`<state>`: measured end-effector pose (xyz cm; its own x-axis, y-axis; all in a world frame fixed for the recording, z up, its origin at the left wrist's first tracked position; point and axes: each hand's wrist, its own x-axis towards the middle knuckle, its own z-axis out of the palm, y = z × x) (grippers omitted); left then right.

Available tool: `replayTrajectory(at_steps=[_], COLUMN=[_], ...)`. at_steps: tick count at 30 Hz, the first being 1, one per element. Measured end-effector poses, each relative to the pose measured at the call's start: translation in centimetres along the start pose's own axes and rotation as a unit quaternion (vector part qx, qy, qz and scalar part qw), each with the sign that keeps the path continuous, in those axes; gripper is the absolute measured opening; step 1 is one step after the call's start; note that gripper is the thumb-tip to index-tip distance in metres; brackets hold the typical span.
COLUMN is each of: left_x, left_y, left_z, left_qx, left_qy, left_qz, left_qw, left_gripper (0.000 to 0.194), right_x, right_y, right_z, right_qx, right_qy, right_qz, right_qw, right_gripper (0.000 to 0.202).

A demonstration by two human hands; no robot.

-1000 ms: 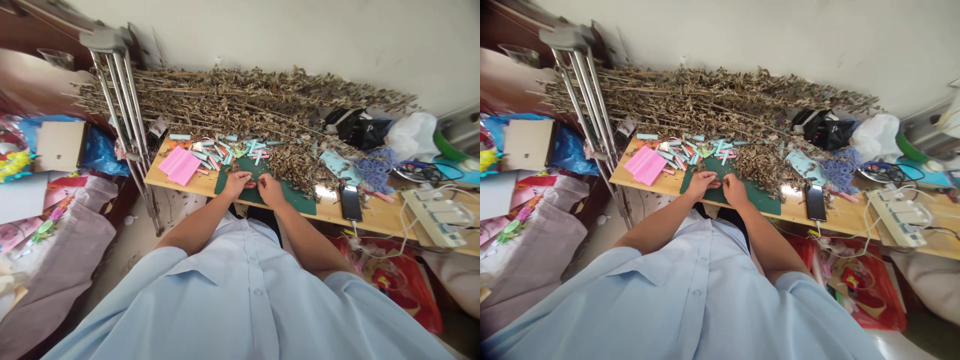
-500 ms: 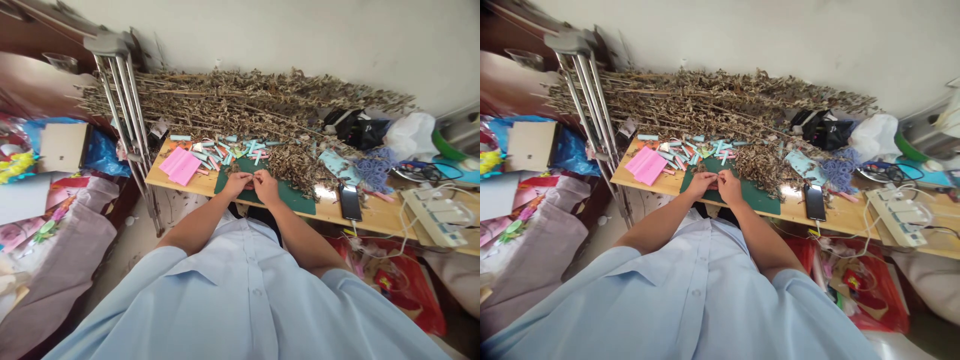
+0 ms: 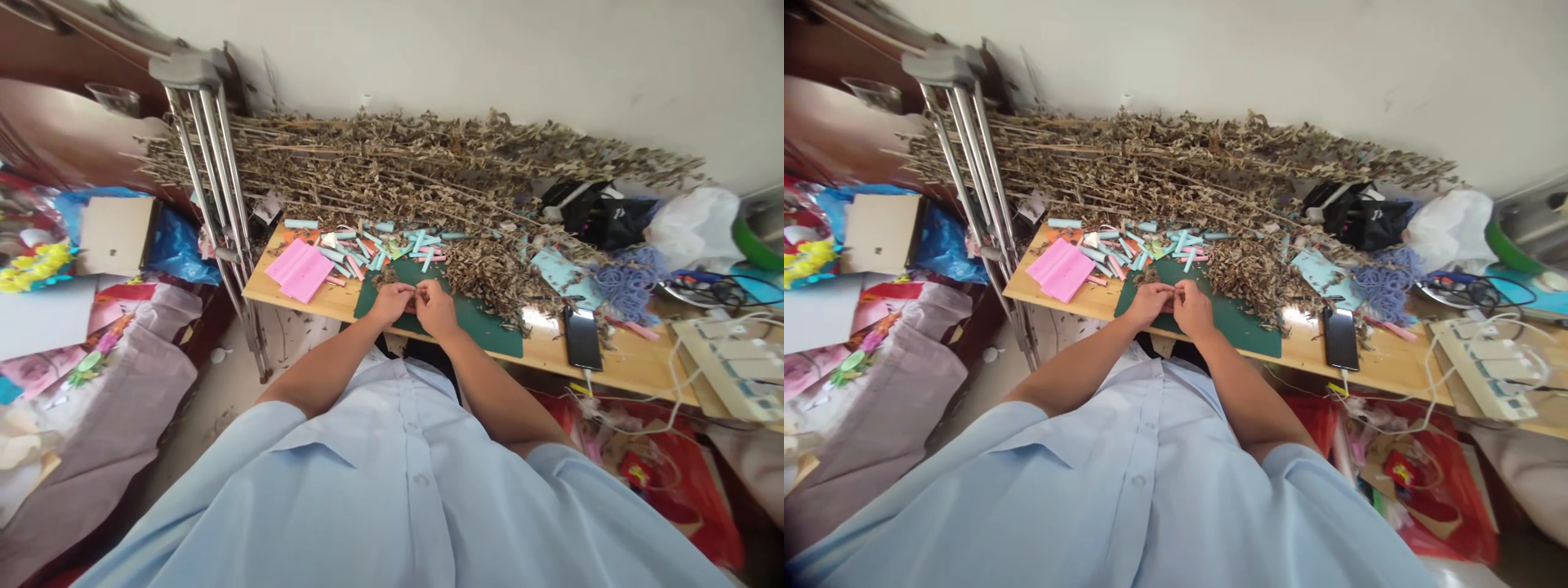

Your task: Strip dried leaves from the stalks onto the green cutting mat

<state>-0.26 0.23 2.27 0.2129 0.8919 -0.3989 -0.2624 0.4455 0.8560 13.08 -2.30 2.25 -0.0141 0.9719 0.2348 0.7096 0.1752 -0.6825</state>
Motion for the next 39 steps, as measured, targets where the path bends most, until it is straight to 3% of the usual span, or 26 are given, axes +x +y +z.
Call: replayTrajectory(at_steps=[11,14,18,22,27,33,39], left_x=[-0.1,-0.1,-0.3,-0.3,0.1,0.5,0.3], left_y=[0.3,0.3,0.5,0.5,0.0,-0.4,-0.1], left_z=[0.1,0.0,0.0,-0.2,-0.8,-1.4,-1.4], left_qx=[-0.008,-0.026,-0.045,-0.047,-0.048,-0.079,-0.082], left_qy=[-0.007,-0.005,-0.015,-0.032,-0.039,-0.064,-0.064], left_qz=[-0.011,-0.01,-0.007,-0.007,-0.013,-0.005,-0.01], left_qw=[1.0,1.0,0.999,0.998,0.998,0.995,0.995], left_gripper=[0.016,0.012,0.014,0.014,0.015,0.018,0.017], right_x=[0.1,-0.4,-0.9,-0.5,0.8,1.1,0.4], right_y=[0.3,0.4,0.4,0.3,0.7,1.0,0.6], right_z=[0.7,0.3,-0.1,-0.5,-0.9,-0.5,-0.4], right_qx=[0.19,0.155,0.025,-0.021,0.117,0.272,0.284], right_qy=[0.048,0.044,0.02,0.001,-0.026,-0.03,0.003], right_qz=[0.12,0.07,-0.016,-0.032,0.032,0.129,0.122], right_qw=[0.973,0.984,0.999,0.999,0.992,0.953,0.951], right_gripper=[0.023,0.02,0.024,0.027,0.026,0.031,0.029])
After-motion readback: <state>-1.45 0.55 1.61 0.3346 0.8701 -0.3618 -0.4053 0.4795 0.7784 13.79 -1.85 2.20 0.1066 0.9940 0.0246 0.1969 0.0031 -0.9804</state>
